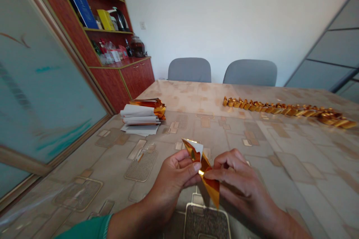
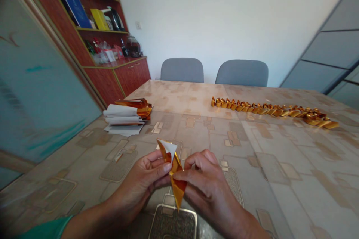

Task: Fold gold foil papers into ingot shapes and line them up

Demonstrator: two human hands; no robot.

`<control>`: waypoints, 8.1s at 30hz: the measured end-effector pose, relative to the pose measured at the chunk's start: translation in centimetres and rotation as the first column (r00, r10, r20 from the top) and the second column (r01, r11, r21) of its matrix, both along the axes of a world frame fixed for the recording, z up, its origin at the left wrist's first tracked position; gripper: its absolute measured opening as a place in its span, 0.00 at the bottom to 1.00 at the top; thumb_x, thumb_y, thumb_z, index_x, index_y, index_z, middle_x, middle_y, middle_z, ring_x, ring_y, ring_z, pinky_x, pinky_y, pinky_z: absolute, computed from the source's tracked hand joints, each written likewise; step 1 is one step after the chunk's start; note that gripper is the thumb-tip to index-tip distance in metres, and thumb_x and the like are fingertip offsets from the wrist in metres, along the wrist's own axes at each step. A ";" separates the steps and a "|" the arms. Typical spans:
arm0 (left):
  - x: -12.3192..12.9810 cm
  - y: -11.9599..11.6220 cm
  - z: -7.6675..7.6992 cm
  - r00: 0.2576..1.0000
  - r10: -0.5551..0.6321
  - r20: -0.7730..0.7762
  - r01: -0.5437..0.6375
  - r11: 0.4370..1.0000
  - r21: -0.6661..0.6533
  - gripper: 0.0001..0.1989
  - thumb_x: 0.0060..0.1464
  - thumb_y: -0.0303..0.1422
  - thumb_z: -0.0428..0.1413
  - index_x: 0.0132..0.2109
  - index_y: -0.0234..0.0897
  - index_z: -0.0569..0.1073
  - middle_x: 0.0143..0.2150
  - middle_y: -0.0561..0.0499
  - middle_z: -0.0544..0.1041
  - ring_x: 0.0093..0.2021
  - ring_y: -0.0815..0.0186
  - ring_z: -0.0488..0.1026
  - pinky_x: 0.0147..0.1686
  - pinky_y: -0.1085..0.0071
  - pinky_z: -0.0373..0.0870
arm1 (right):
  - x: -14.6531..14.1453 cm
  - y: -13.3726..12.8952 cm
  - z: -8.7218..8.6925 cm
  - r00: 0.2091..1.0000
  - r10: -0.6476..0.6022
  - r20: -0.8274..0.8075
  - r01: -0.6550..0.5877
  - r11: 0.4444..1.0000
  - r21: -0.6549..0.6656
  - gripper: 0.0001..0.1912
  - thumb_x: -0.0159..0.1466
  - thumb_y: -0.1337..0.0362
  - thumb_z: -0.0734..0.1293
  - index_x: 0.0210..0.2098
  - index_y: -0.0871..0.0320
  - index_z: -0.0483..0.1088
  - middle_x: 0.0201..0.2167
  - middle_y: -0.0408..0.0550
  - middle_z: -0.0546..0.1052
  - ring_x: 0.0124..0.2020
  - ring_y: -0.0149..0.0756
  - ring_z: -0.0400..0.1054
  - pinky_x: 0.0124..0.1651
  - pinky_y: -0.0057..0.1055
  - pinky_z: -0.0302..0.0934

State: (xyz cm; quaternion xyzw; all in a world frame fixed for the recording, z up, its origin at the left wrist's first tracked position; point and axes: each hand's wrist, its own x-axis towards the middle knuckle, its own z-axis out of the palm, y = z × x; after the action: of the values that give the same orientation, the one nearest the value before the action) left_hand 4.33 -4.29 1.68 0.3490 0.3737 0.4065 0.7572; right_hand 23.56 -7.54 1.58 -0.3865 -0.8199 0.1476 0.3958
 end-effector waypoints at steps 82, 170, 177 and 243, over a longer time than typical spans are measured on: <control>0.6 -1.2 -0.9 0.998 -0.058 -0.017 0.057 0.997 -0.058 0.19 0.48 0.42 0.70 0.42 0.32 0.81 0.39 0.45 0.81 0.37 0.65 0.77 0.39 0.70 0.76 | -0.9 -0.1 -0.6 0.916 -0.198 -0.349 0.018 0.889 -0.458 0.08 0.68 0.59 0.67 0.34 0.53 0.75 0.29 0.42 0.73 0.30 0.34 0.66 0.33 0.31 0.58; 1.0 -0.6 -1.6 0.997 0.069 -0.018 -0.069 0.998 -0.003 0.21 0.41 0.40 0.74 0.39 0.33 0.78 0.34 0.50 0.78 0.35 0.67 0.75 0.36 0.72 0.72 | -2.7 -0.6 -1.8 0.839 -0.340 -0.426 -0.088 0.687 -0.721 0.22 0.62 0.47 0.69 0.25 0.55 0.61 0.20 0.37 0.59 0.23 0.29 0.48 0.24 0.27 0.44; 1.0 -0.4 -1.5 0.995 0.094 0.034 -0.094 0.996 -0.005 0.20 0.41 0.39 0.74 0.37 0.33 0.78 0.32 0.50 0.78 0.33 0.68 0.74 0.36 0.72 0.71 | -2.2 -0.7 -1.4 0.833 -0.276 -0.480 -0.206 0.651 -0.731 0.22 0.62 0.43 0.69 0.29 0.57 0.65 0.24 0.39 0.62 0.26 0.30 0.52 0.27 0.27 0.47; 0.6 -1.3 -0.5 0.985 -0.122 -0.123 0.129 0.990 0.057 0.22 0.42 0.46 0.71 0.32 0.34 0.73 0.26 0.52 0.76 0.25 0.70 0.71 0.27 0.75 0.67 | -2.2 -0.9 -1.3 0.766 -0.354 -0.537 -0.158 0.706 -0.691 0.21 0.66 0.47 0.68 0.26 0.56 0.66 0.21 0.39 0.66 0.23 0.29 0.58 0.24 0.28 0.52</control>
State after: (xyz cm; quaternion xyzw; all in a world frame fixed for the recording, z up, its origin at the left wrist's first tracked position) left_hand 4.98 -5.54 1.19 0.4197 0.3821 0.3483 0.7460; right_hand 21.33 -8.41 0.23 -0.4795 -0.4932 0.5455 0.4788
